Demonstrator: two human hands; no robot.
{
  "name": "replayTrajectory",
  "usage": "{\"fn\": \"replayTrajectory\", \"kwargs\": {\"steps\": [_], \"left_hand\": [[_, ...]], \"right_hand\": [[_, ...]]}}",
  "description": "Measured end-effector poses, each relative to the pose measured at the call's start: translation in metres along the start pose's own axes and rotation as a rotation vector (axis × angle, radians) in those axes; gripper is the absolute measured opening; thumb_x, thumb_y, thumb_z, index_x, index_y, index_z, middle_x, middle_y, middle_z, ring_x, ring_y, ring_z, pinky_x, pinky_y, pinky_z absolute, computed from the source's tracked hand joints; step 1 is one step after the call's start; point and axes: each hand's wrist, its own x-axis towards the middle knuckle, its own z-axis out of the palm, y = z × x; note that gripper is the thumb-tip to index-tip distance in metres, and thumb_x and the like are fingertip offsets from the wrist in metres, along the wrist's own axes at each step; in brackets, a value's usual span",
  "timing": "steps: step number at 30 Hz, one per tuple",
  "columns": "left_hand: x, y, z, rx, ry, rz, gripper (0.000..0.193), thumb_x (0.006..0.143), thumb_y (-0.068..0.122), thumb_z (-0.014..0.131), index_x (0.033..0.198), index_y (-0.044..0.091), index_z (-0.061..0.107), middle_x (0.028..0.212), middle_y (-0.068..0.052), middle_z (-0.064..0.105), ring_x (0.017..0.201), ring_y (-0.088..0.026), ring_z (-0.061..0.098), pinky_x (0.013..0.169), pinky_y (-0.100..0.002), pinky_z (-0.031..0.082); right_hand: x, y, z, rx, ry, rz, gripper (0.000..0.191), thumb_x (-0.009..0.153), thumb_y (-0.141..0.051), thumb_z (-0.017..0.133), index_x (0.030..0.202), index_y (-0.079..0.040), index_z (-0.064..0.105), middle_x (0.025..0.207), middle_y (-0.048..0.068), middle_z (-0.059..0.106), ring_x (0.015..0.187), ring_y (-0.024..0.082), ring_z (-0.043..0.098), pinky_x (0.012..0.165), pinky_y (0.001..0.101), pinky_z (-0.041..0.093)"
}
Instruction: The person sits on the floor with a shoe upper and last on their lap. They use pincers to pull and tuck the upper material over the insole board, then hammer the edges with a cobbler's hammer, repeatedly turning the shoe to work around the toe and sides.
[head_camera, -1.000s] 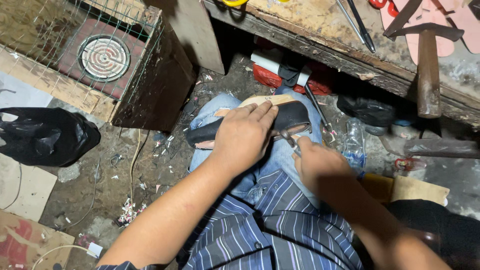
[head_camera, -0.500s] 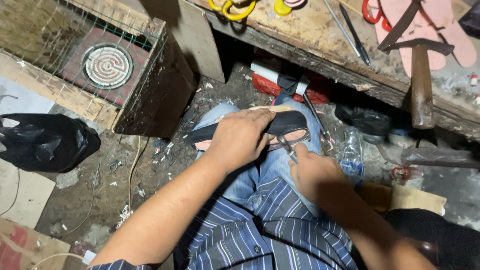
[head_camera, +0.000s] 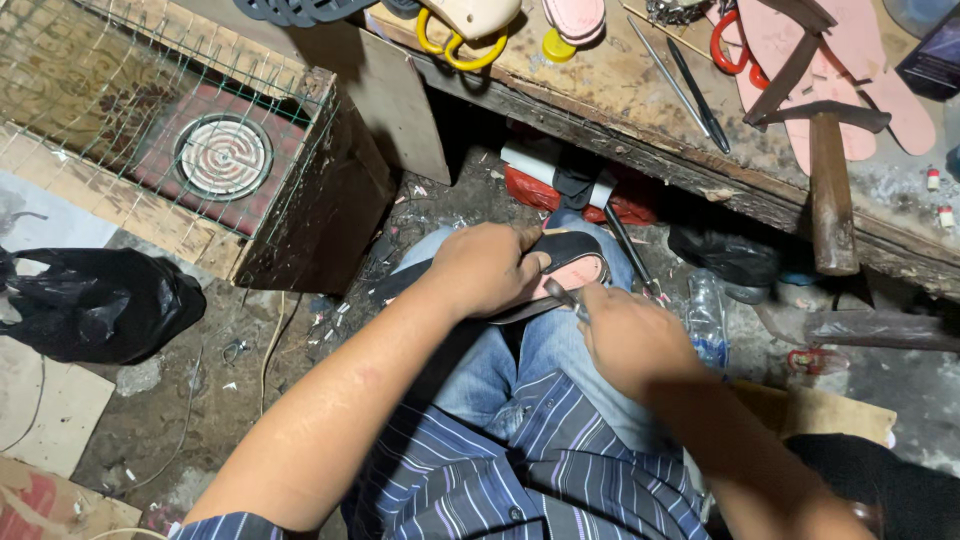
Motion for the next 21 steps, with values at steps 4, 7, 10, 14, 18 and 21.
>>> {"fn": "replayTrajectory", "kwargs": {"steps": [4,7,10,14,18,21], "left_hand": [[0.005,-0.002,-0.002,0.028,0.044,0.031,0.045,0.092,0.038,0.059,0.126,0.009,0.068,0.104,-0.021,0.073,0.096,-0.041,0.069,0.084,-0.052,0.053],[0.007,-0.001,0.000,0.052,0.114,0.070,0.043,0.092,0.037,0.060,0.116,0.003,0.069,0.103,-0.021,0.073,0.092,-0.041,0.070,0.081,-0.051,0.055],[0.012,0.000,0.001,0.110,0.101,0.077,0.042,0.089,0.035,0.062,0.110,-0.001,0.068,0.100,-0.022,0.073,0.091,-0.040,0.071,0.080,-0.050,0.056],[0.019,-0.002,0.000,0.134,0.145,0.111,0.047,0.084,0.035,0.066,0.110,-0.004,0.067,0.105,-0.023,0.071,0.092,-0.041,0.071,0.079,-0.049,0.056],[0.020,-0.004,-0.003,0.144,0.049,0.099,0.054,0.084,0.039,0.066,0.117,-0.005,0.064,0.109,-0.023,0.071,0.096,-0.041,0.070,0.083,-0.050,0.056],[0.014,-0.003,-0.005,0.144,0.102,0.176,0.060,0.087,0.041,0.067,0.123,-0.007,0.061,0.118,-0.027,0.067,0.102,-0.043,0.067,0.086,-0.049,0.054]], "right_hand": [[-0.005,0.008,0.001,0.077,0.028,0.006,0.032,0.092,-0.031,0.062,0.112,-0.007,0.055,0.097,0.017,0.071,0.095,0.039,0.069,0.082,0.0506,0.053],[-0.003,0.013,0.001,0.233,0.160,0.006,0.039,0.091,-0.030,0.063,0.121,-0.007,0.053,0.094,0.020,0.072,0.087,0.042,0.070,0.077,0.0526,0.053],[0.010,0.008,0.003,0.277,0.225,0.042,0.037,0.091,-0.027,0.062,0.121,-0.007,0.054,0.093,0.021,0.071,0.083,0.044,0.068,0.072,0.0530,0.054],[0.035,-0.009,0.013,0.155,0.259,0.054,0.028,0.092,-0.023,0.060,0.112,-0.004,0.054,0.093,0.023,0.070,0.082,0.044,0.068,0.072,0.0542,0.053],[0.033,-0.007,0.011,0.052,0.203,0.023,0.025,0.091,-0.021,0.059,0.107,-0.002,0.053,0.089,0.023,0.069,0.078,0.041,0.070,0.072,0.0524,0.055],[0.017,0.002,0.000,0.118,0.079,-0.059,0.025,0.093,-0.025,0.059,0.102,-0.002,0.052,0.085,0.022,0.070,0.080,0.041,0.070,0.073,0.0528,0.054]]}}
